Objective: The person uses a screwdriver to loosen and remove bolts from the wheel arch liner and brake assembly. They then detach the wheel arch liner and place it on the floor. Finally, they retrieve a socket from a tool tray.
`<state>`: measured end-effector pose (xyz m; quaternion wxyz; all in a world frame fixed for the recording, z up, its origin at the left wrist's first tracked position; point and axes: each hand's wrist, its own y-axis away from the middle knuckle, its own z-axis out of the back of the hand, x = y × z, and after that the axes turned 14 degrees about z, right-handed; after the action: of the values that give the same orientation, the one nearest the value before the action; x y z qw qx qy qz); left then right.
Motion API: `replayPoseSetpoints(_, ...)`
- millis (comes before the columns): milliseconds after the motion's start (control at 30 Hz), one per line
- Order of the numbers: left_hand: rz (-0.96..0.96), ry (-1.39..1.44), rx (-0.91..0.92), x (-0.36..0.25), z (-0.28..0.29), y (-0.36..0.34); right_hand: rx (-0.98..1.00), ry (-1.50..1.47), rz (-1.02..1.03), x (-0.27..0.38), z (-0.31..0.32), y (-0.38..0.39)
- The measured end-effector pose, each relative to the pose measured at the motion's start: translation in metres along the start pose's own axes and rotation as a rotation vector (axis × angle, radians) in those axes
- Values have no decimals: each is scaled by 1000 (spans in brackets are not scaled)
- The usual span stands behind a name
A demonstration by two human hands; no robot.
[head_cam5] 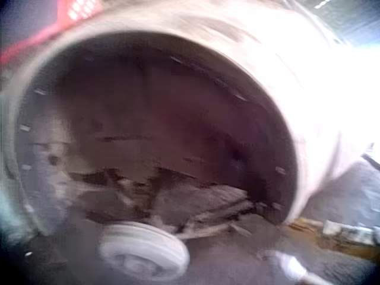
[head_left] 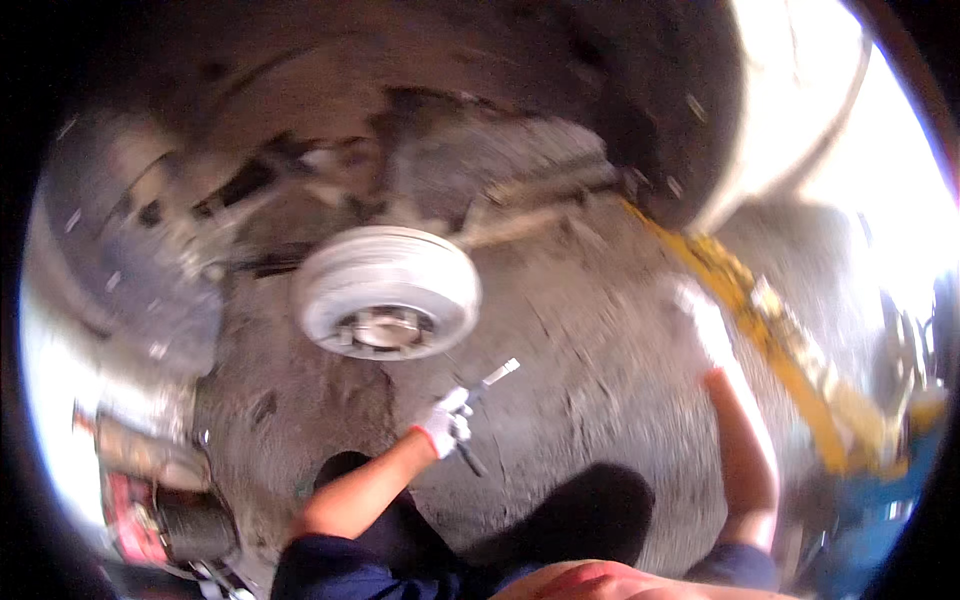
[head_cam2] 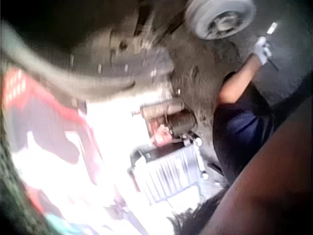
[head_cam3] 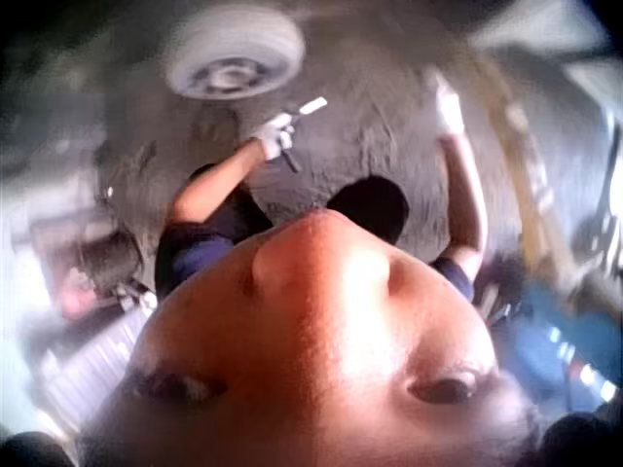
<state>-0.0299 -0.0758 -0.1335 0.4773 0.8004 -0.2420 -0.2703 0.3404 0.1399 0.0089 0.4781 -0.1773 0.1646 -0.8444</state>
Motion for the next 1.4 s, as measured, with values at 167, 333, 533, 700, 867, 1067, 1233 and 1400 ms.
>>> replayPoseSetpoints(167, -223, -330, -167, -15, -1, -20, 159, -243, 199, 124, -85, -66)
replayPoseSetpoints(333, 38, -306, -30, -15, 39, -11, 898, -643, 243, 243, -109, -144)
replayPoseSetpoints(533, 271, -231, -74, 6, 113, -28, 1172, -160, 606, 331, -152, -158)
replayPoseSetpoints(700, 181, -117, -68, 8, 119, 4, 1220, -175, 587, 364, -156, -150)
replayPoseSetpoints(867, 18, 9, -95, -7, 108, 39, 1113, -226, 495, 355, -188, -158)
replayPoseSetpoints(1067, -148, 152, -14, -24, 91, 61, 1293, -587, 117, 337, -214, -159)
replayPoseSetpoints(1233, -713, -420, -176, -39, 114, 73, 816, -1424, -85, 331, -265, -147)
replayPoseSetpoints(1400, -897, -1424, -268, -69, 122, 212, 460, -1784, -632, 338, -240, -154)
